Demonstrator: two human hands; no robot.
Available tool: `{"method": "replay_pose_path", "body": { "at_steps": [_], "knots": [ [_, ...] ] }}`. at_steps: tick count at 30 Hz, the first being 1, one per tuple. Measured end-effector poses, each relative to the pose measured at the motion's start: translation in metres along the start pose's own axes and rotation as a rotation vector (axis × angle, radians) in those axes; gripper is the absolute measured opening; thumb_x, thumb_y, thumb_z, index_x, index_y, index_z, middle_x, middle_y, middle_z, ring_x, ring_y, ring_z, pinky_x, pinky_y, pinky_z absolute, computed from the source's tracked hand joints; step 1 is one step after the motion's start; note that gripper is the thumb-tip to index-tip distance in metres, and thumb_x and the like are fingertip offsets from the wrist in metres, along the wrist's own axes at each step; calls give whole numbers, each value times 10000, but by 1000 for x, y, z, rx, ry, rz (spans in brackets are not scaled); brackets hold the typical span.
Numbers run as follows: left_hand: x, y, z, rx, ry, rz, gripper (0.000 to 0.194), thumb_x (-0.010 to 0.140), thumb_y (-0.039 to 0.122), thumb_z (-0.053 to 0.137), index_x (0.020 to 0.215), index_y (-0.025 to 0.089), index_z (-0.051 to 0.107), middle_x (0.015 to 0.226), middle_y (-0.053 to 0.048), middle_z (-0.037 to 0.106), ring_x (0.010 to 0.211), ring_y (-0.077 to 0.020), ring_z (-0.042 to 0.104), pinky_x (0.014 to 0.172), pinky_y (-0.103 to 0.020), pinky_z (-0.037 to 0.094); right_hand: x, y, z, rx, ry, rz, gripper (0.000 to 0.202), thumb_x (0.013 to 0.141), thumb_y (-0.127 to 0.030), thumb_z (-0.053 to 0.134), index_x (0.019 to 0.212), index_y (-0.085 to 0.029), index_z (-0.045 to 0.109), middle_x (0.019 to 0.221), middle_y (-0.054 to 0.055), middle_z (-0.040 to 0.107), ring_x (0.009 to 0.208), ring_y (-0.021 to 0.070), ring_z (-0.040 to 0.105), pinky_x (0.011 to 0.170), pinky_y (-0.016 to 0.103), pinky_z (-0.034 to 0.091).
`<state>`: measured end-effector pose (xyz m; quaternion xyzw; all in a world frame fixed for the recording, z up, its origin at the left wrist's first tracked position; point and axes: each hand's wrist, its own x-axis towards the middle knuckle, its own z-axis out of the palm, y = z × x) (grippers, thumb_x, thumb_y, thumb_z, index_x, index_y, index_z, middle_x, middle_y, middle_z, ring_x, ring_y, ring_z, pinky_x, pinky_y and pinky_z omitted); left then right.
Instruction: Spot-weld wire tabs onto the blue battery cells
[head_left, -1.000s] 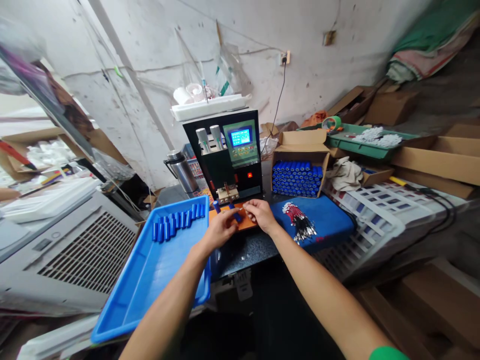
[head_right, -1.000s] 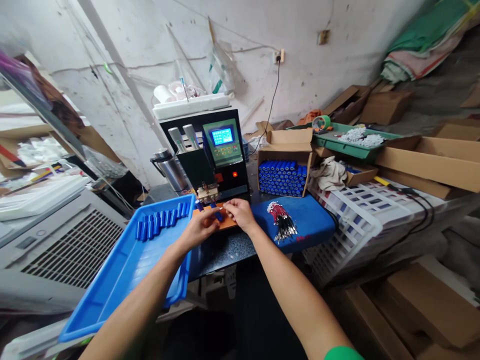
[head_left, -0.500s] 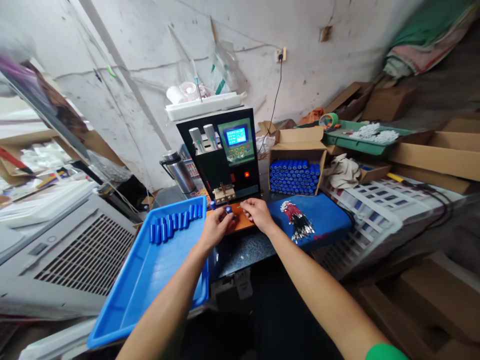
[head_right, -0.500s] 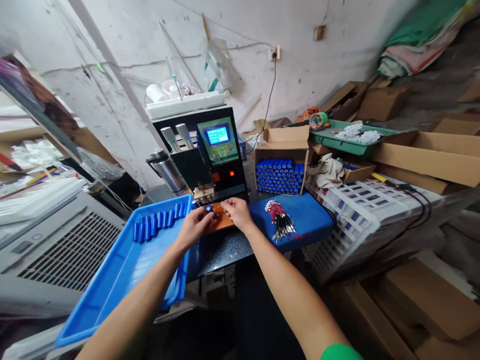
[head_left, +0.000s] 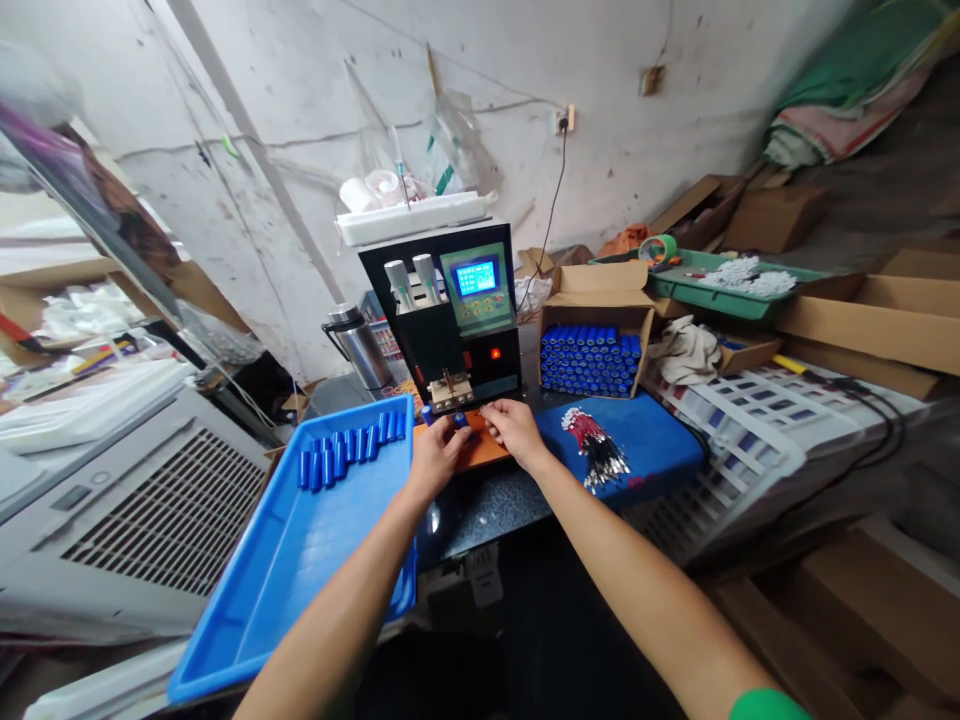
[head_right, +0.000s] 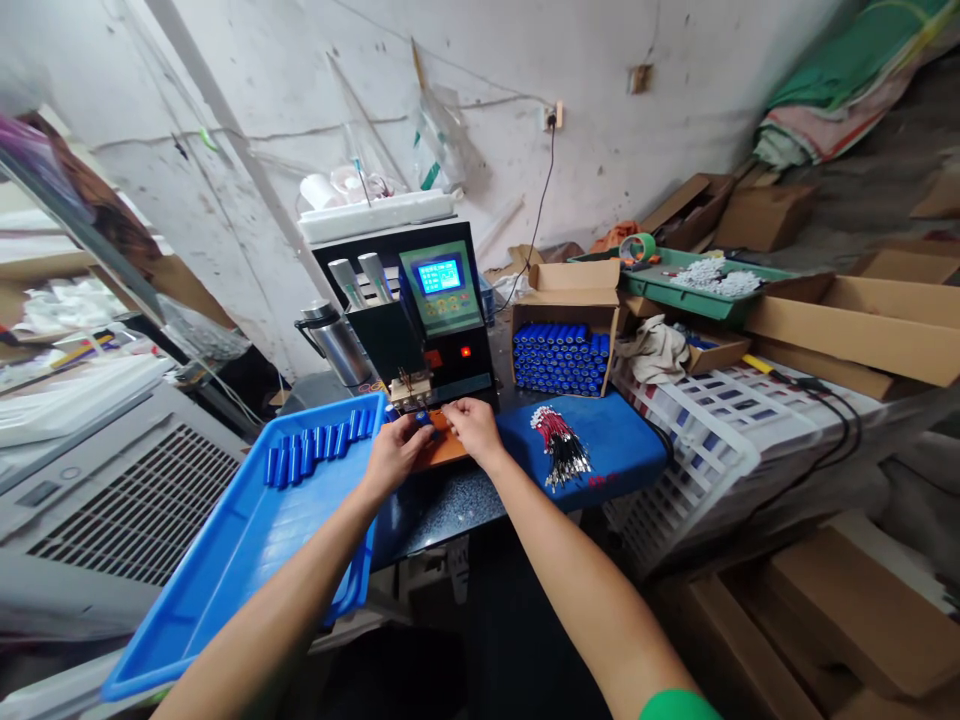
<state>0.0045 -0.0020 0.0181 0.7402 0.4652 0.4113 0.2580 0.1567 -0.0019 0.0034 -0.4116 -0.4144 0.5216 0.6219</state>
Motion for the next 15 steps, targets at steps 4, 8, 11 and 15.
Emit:
{"method": "replay_pose_path", "body": {
  "at_steps": [4,8,11,15],
  "knots": [
    [-2,-3,1,25,13,6,174,808,317,604,852,154,647,737,-14,669,682,-154,592,659,-256,466,0,-3,7,-29,-8,-24,295,660,-448,662,593,-194,527,486,-45,474,418,74,366,403,212,249],
    [-3,-7,2,-13,-2,7,218,825,353,577,904,162,646,819,-29,686,736,-169,606,699,-275,470,4,-2,14,-67,-25,-59,293,672,-462,644,605,-201,529,478,-44,474,421,89,386,412,219,269],
    [-4,-8,3,-19,-4,8,236,830,355,573,935,158,649,868,-48,700,780,-188,621,735,-295,478,8,0,17,-130,-40,-92,271,686,-447,627,612,-200,547,483,-39,487,440,104,420,428,223,297],
    [-4,-8,3,-25,-9,20,251,840,343,564,977,153,652,916,-58,710,832,-202,634,777,-307,482,9,2,17,-238,-42,-137,245,722,-417,598,612,-201,562,497,-26,521,484,130,484,456,229,335]
  ]
}}
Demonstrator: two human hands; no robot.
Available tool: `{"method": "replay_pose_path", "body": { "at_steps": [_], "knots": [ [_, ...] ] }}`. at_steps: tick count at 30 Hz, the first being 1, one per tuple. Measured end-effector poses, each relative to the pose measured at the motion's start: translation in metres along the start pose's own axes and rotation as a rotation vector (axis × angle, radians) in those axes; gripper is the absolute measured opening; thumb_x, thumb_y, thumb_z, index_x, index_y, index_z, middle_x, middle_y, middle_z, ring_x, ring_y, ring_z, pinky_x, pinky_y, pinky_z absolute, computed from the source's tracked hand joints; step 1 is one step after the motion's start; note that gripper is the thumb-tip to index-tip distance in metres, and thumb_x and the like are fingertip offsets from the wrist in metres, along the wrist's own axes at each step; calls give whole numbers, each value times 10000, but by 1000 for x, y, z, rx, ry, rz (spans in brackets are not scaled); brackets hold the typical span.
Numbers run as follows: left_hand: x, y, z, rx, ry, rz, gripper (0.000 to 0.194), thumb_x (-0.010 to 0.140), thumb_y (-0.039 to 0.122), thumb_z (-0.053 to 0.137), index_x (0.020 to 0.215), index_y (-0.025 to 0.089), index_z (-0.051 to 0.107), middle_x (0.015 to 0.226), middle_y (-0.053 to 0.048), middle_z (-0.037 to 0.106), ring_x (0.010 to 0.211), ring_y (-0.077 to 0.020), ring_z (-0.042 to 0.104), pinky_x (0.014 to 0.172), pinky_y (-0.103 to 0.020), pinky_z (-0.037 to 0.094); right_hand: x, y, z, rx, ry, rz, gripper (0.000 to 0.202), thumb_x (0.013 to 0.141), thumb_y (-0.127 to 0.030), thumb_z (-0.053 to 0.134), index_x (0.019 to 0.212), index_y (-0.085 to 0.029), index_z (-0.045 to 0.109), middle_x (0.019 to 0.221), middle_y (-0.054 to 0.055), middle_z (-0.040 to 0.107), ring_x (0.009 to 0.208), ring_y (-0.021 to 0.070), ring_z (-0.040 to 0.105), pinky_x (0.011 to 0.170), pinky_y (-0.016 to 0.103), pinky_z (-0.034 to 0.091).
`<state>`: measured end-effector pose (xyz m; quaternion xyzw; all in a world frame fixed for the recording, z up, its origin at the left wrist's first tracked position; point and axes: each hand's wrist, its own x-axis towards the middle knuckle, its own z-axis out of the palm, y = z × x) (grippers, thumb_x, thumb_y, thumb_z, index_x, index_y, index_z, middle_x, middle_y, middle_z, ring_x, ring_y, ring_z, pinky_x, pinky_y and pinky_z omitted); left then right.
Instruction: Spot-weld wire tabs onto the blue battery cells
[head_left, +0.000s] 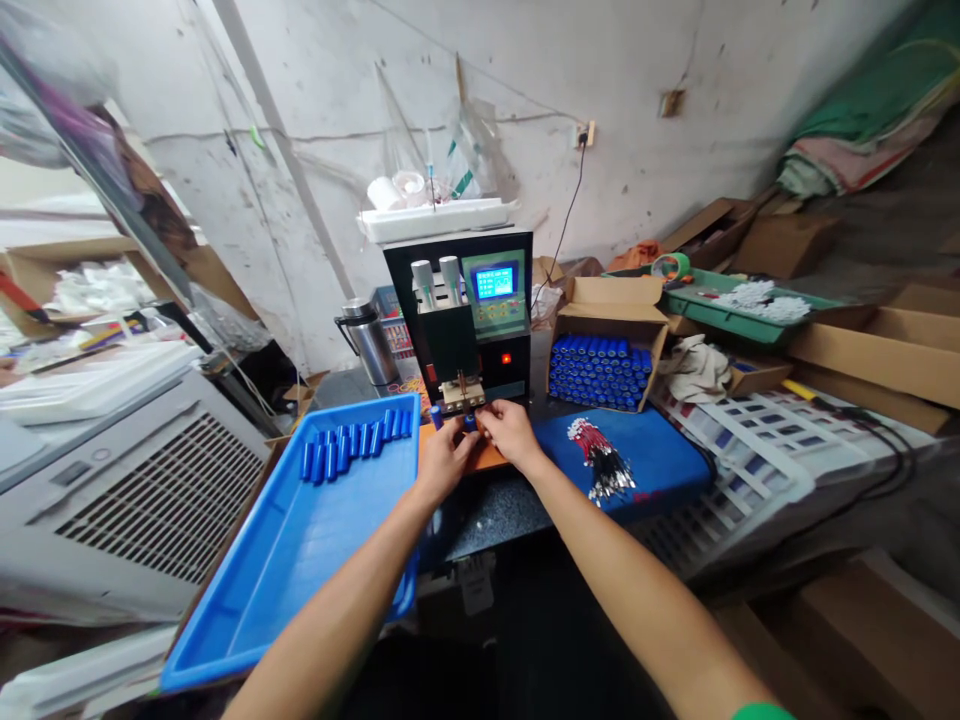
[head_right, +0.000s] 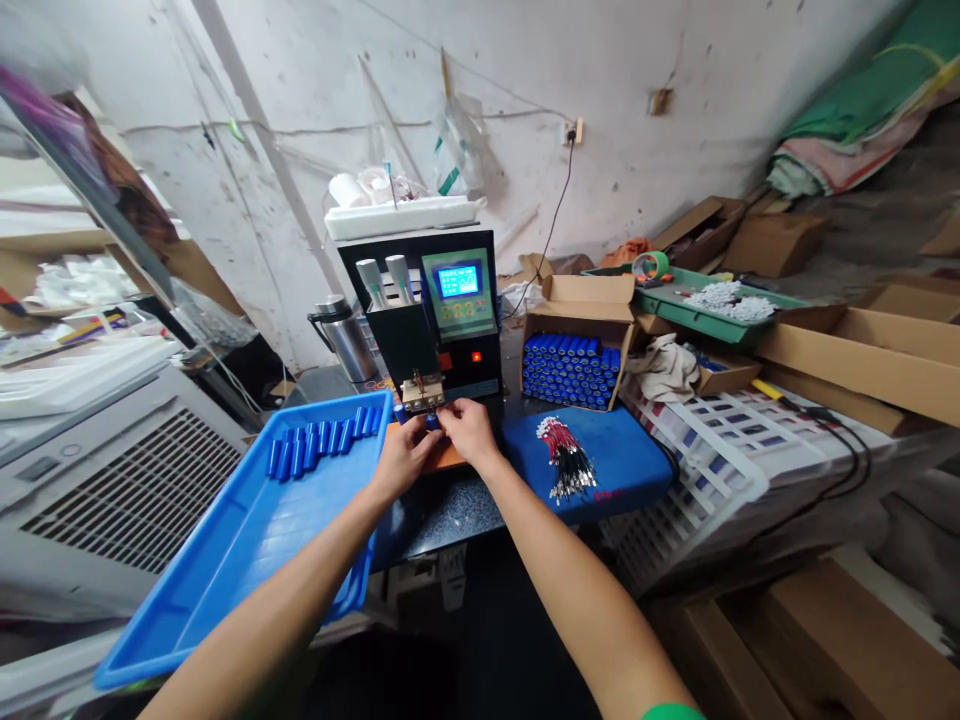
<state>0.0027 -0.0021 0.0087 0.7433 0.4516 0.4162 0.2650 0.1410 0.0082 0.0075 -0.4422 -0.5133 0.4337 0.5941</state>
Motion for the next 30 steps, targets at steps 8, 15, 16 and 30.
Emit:
{"method": "replay_pose_path", "body": {
  "at_steps": [8,15,16,30],
  "knots": [
    [1,-4,1,9,5,7,236,843,328,557,965,146,644,889,-52,705,812,-201,632,759,-307,478,4,3,-1,-90,2,-10,227,735,-415,630,656,-203,617,555,2,607,577,167,577,490,228,381],
    [1,-5,2,-19,10,8,226,838,326,563,950,147,646,906,-60,707,819,-200,633,781,-308,480,5,4,-1,-93,-9,-10,235,735,-427,634,665,-203,628,560,6,617,580,169,584,484,225,378],
    [1,-5,2,-14,13,5,224,835,326,567,944,148,648,896,-59,707,809,-198,631,777,-307,481,5,4,-1,-92,-11,-10,236,736,-428,634,666,-203,630,559,7,618,580,170,584,485,226,379],
    [1,-4,2,-13,12,3,234,843,318,561,971,147,659,915,-61,715,832,-204,637,815,-326,484,5,7,-1,-109,-16,3,260,749,-451,626,693,-198,646,558,0,617,563,160,571,484,223,375]
  ]
}}
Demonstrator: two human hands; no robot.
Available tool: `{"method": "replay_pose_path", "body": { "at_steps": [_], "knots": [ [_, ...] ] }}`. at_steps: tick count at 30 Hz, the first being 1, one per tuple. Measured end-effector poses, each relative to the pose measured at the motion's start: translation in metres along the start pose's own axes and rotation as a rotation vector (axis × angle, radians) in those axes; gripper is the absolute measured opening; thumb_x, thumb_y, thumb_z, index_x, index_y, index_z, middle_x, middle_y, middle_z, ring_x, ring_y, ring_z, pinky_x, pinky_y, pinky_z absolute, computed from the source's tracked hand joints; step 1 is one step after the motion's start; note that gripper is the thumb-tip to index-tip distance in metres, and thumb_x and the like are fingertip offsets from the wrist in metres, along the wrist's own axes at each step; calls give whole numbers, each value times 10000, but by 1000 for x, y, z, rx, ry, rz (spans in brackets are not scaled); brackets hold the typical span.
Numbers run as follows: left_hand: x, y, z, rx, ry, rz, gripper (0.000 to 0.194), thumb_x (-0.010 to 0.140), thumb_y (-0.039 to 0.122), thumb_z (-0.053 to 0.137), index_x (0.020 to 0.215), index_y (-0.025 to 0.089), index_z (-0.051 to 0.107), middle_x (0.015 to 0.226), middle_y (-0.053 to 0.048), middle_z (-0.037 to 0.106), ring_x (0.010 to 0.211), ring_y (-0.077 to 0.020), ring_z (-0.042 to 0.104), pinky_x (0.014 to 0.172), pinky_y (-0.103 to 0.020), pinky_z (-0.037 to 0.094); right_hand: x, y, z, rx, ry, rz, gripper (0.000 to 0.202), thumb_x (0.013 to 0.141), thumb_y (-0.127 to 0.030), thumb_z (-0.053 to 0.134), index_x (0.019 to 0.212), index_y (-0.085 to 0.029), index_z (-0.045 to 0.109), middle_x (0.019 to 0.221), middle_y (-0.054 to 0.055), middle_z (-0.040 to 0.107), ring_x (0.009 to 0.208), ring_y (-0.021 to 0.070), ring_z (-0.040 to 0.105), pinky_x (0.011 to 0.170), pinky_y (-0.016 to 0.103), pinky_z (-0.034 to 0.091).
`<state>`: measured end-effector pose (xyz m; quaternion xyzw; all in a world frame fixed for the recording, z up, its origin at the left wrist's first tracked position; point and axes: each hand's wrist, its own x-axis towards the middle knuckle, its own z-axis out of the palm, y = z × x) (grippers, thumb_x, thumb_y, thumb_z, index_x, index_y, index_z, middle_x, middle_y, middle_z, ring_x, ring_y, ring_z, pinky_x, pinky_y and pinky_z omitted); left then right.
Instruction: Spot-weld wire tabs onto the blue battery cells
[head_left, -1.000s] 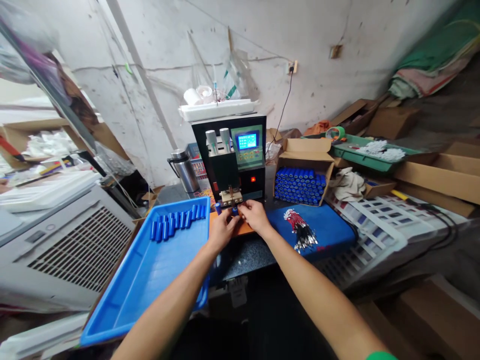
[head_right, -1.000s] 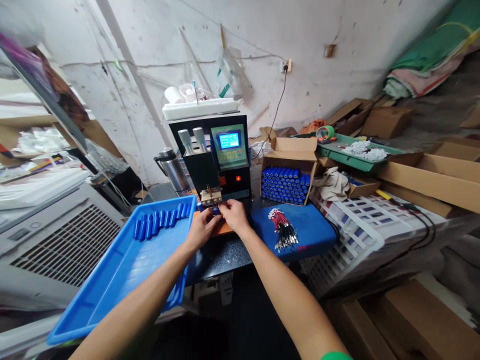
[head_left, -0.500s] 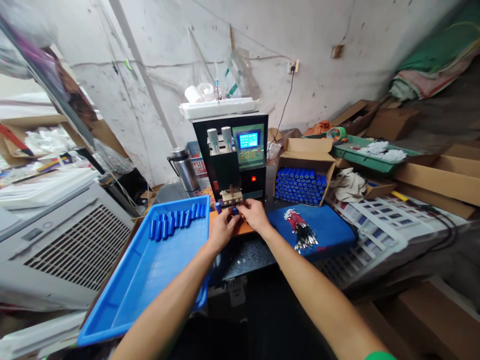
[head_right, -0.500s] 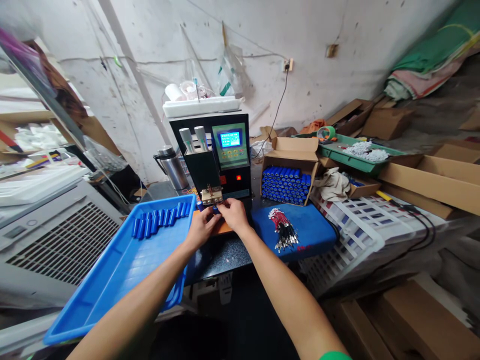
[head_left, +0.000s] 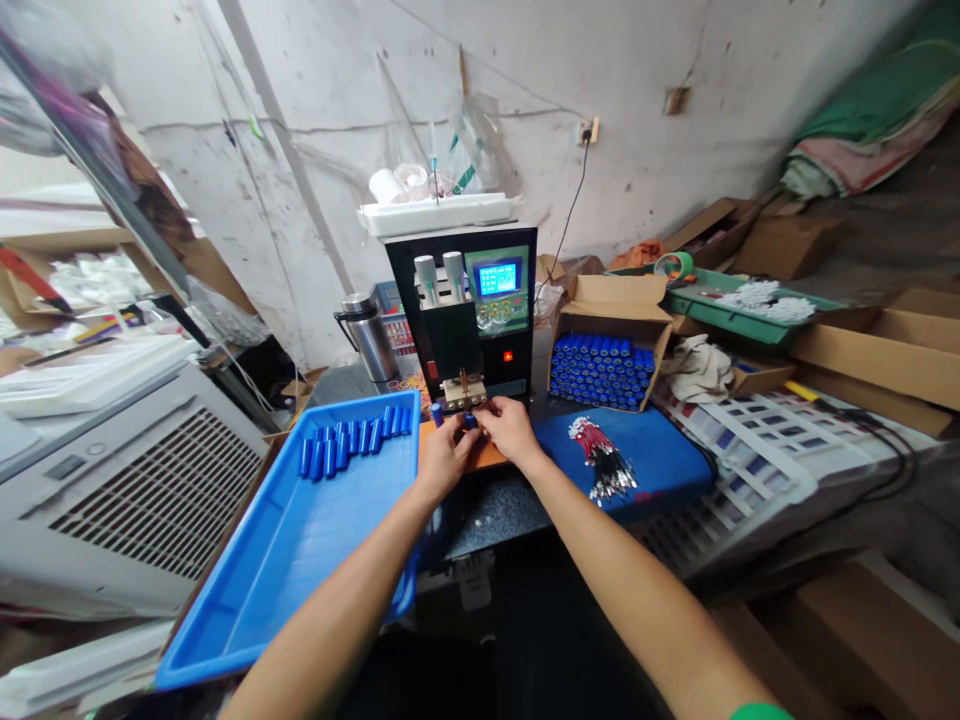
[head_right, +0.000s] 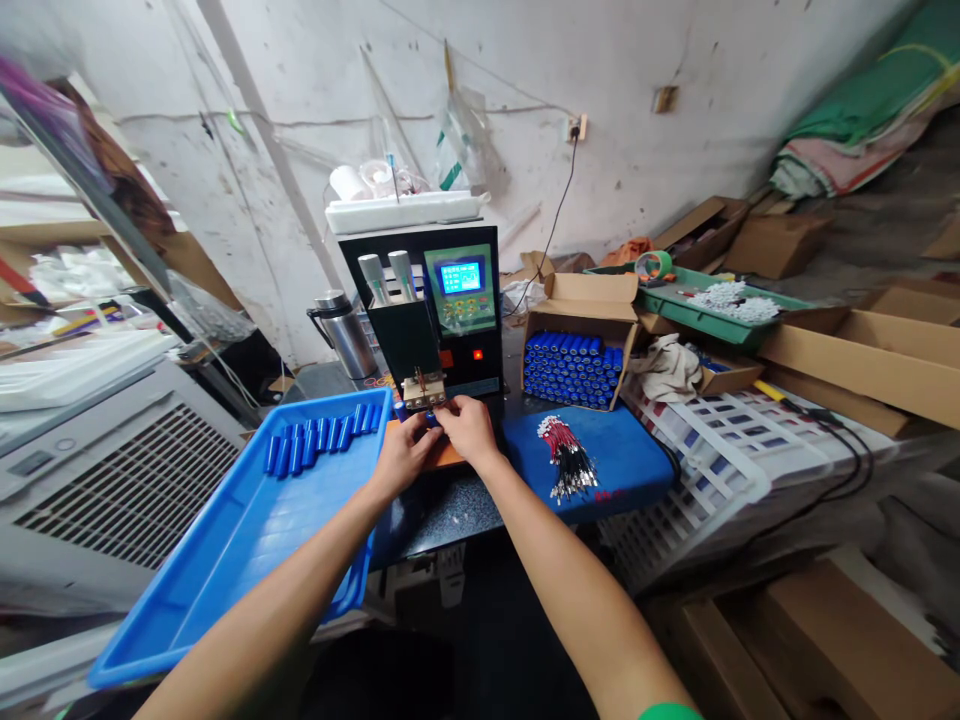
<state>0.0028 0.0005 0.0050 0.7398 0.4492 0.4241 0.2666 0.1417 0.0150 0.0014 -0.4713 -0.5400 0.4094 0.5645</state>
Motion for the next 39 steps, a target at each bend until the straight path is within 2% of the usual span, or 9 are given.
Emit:
{"method": "replay_pose_path", "body": {
  "at_steps": [13,16,21,23,26,30,33,36,39],
  "knots": [
    [1,-1,1,-11,3,23,246,836,312,568,1004,159,663,957,-63,714,860,-210,642,818,-325,487,0,2,0,19,8,-10,240,743,-439,645,681,-208,635,578,5,621,566,162,568,490,230,373],
    [0,-1,1,18,3,10,244,835,324,561,985,155,654,890,-51,703,802,-193,623,743,-296,475,-1,1,0,20,19,-16,242,736,-444,647,681,-208,631,570,3,609,562,162,561,495,232,372],
    [0,-2,0,107,7,-10,199,817,348,565,821,157,622,705,-11,631,632,-146,539,602,-251,399,-7,-6,-4,-30,-3,-55,252,777,-404,587,635,-197,604,555,12,596,543,163,548,514,251,381],
    [1,-3,0,112,11,-14,201,807,352,566,802,158,616,681,-3,616,615,-142,525,588,-249,389,-12,-10,-10,-129,4,-87,249,794,-382,580,638,-190,613,596,26,626,572,168,564,550,262,397],
    [1,-3,0,98,1,-9,217,807,352,560,840,150,630,720,-15,640,649,-149,550,612,-255,410,-22,-16,-22,-353,81,-176,202,828,-344,575,724,-187,649,705,37,669,654,177,593,638,279,431],
    [-2,1,-2,135,-43,14,249,813,343,551,897,131,652,751,-36,668,653,-151,567,618,-258,427,-37,-29,-34,-732,172,-470,157,861,-295,574,887,-179,675,910,89,671,925,236,578,838,344,429],
    [-3,3,-3,143,-89,95,276,825,345,510,905,129,664,791,-60,692,701,-170,607,675,-277,468,-44,-43,-35,-943,73,-630,197,872,-311,604,1000,-183,683,1002,104,660,1053,263,519,945,396,366],
    [1,3,-3,127,-130,175,322,827,355,484,976,137,670,890,-78,724,809,-204,660,762,-303,502,-41,-52,-32,-1074,-122,-613,184,920,-320,573,946,-181,691,935,81,685,969,231,548,901,375,372],
    [10,0,-3,189,-101,159,422,821,451,510,1056,132,657,855,-75,730,733,-211,667,690,-301,517,-31,-51,-39,-1143,-166,-573,239,941,-377,565,957,-177,695,937,73,704,950,222,568,838,340,394]
  ]
}}
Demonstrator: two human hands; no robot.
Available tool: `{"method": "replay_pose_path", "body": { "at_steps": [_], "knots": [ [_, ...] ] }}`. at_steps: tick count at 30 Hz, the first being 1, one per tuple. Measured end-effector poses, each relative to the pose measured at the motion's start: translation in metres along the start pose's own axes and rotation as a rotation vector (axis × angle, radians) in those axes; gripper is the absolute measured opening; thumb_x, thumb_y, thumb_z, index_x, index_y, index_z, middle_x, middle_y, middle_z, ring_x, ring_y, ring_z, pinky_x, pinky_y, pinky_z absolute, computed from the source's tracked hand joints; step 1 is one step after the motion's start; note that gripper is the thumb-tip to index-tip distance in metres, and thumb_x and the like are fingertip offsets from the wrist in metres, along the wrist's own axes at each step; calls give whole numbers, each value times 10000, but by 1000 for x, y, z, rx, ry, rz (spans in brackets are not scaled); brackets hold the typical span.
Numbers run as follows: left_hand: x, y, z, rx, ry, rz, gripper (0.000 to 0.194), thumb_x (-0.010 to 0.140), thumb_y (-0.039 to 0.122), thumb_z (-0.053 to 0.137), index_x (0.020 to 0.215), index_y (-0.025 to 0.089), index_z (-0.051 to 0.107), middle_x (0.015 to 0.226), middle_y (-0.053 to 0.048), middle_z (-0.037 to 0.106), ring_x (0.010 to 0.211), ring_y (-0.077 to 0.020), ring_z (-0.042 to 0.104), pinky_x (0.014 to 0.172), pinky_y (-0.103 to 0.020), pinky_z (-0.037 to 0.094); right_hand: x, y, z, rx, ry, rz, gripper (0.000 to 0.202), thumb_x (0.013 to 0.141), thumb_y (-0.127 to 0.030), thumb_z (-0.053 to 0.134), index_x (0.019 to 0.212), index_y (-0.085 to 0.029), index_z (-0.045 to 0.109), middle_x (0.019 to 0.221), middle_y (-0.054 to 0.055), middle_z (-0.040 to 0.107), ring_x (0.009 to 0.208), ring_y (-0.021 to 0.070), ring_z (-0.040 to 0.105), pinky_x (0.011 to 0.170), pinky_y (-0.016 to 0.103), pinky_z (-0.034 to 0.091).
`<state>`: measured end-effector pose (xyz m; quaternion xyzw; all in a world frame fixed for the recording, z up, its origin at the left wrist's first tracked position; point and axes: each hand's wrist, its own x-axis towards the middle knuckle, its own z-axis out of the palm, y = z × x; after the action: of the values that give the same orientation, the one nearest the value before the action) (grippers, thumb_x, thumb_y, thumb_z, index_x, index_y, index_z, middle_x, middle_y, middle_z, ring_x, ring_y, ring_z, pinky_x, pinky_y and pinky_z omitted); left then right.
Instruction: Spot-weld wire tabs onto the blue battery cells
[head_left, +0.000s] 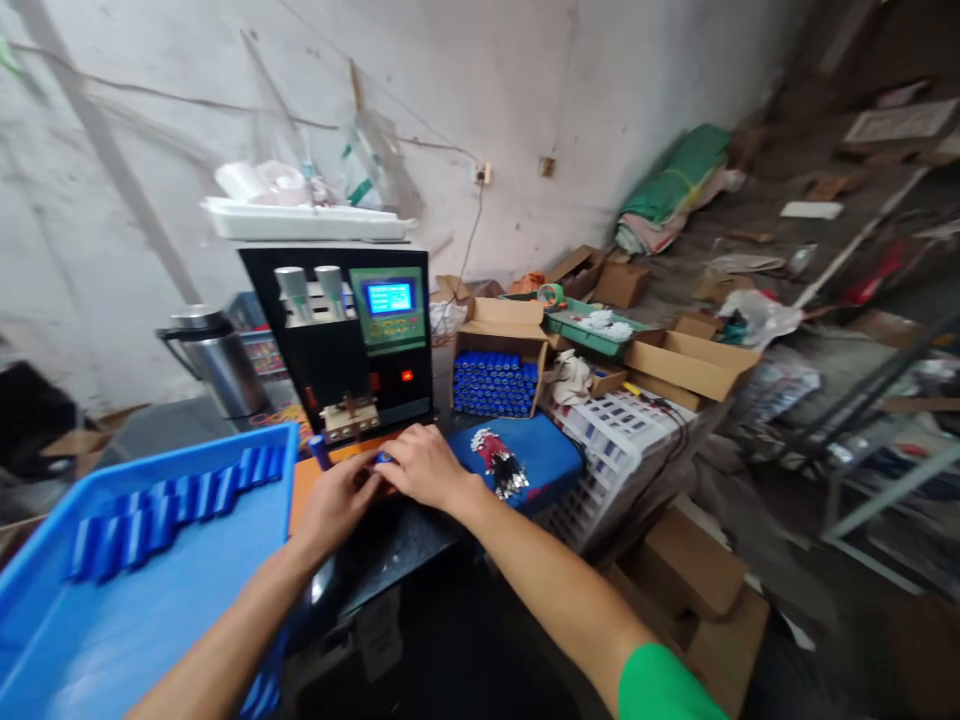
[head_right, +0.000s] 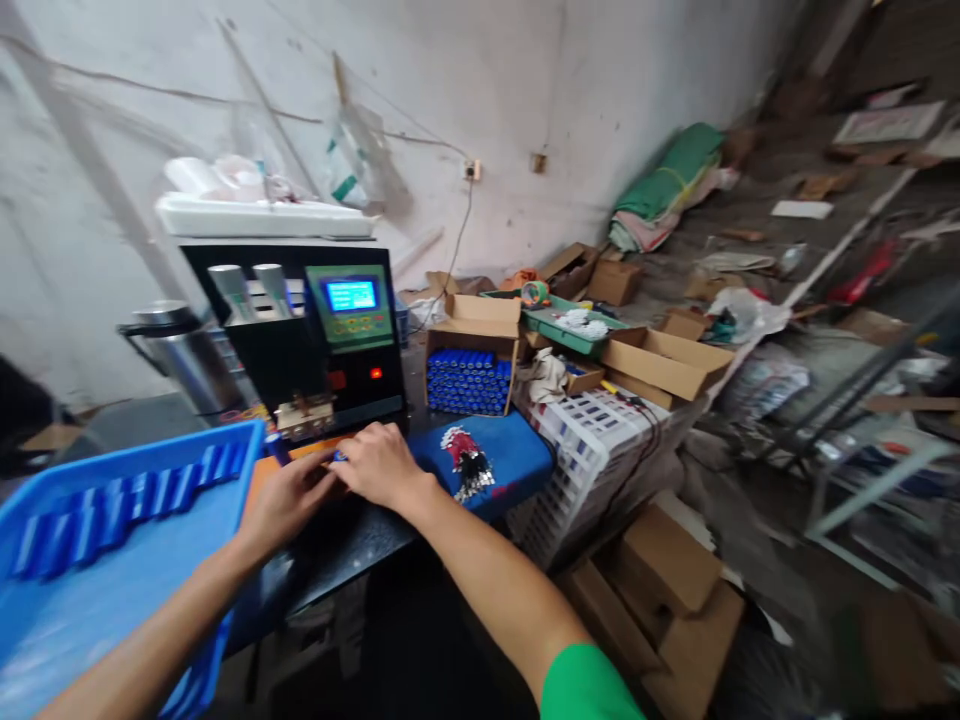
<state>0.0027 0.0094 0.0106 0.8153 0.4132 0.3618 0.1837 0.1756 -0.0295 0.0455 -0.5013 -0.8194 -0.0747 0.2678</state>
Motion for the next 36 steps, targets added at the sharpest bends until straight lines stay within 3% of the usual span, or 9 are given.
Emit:
{"method": "replay_pose_path", "body": {
  "at_steps": [3,6,10,14,17,21,25,31,36],
  "knots": [
    [5,0,0,14,-13,-22,521,820,548,525,1128,141,624,840,-64,730,701,-203,667,658,-286,522,-6,24,0,16,83,76,237,930,-381,594,989,-182,709,940,64,714,945,212,585,822,319,415],
    [5,4,-1,29,-30,-16,534,820,586,511,1107,151,626,827,-60,734,718,-205,683,677,-280,533,-21,60,-6,91,283,201,235,923,-347,615,1039,-170,717,937,67,722,933,201,600,857,306,440],
    [6,8,-1,64,-28,-9,495,813,589,500,1042,177,653,853,-53,748,751,-210,701,696,-273,544,-38,120,-27,89,574,343,260,931,-331,584,1077,-165,721,998,98,718,971,224,597,906,340,455],
    [7,8,0,49,-49,-11,456,806,574,502,986,192,671,892,-55,760,796,-216,714,719,-265,551,-45,172,-50,18,731,470,293,892,-340,603,1060,-140,733,963,127,719,983,257,596,945,395,445],
    [6,8,0,34,-48,-25,442,804,564,507,976,193,675,910,-62,763,826,-223,718,739,-266,554,-45,196,-55,179,851,623,291,832,-357,643,998,-143,748,950,114,727,937,251,627,911,383,473],
    [6,10,-1,31,-73,-26,441,813,570,500,954,199,691,918,-58,765,836,-220,718,741,-258,553,-41,210,-50,705,1061,903,263,776,-356,662,891,-130,733,812,71,730,794,208,668,694,285,522],
    [7,10,-2,60,-82,-12,439,818,577,499,934,215,719,930,-48,767,843,-217,715,740,-247,549,-36,212,-45,1194,1162,1157,143,760,-285,667,805,-149,669,695,35,706,658,150,663,479,187,436],
    [6,6,-2,55,-82,-8,483,817,609,492,922,210,745,915,-60,767,820,-217,713,724,-249,554,-22,207,-40,1621,1156,1146,124,854,-262,608,775,-168,594,648,-1,672,561,88,627,462,144,438],
    [6,4,-2,37,-87,-3,492,815,620,500,911,208,751,907,-69,765,809,-223,714,727,-261,563,-6,204,-31,1643,1154,1153,265,951,-356,491,754,-184,539,630,1,641,593,96,646,493,148,472]
  ]
}}
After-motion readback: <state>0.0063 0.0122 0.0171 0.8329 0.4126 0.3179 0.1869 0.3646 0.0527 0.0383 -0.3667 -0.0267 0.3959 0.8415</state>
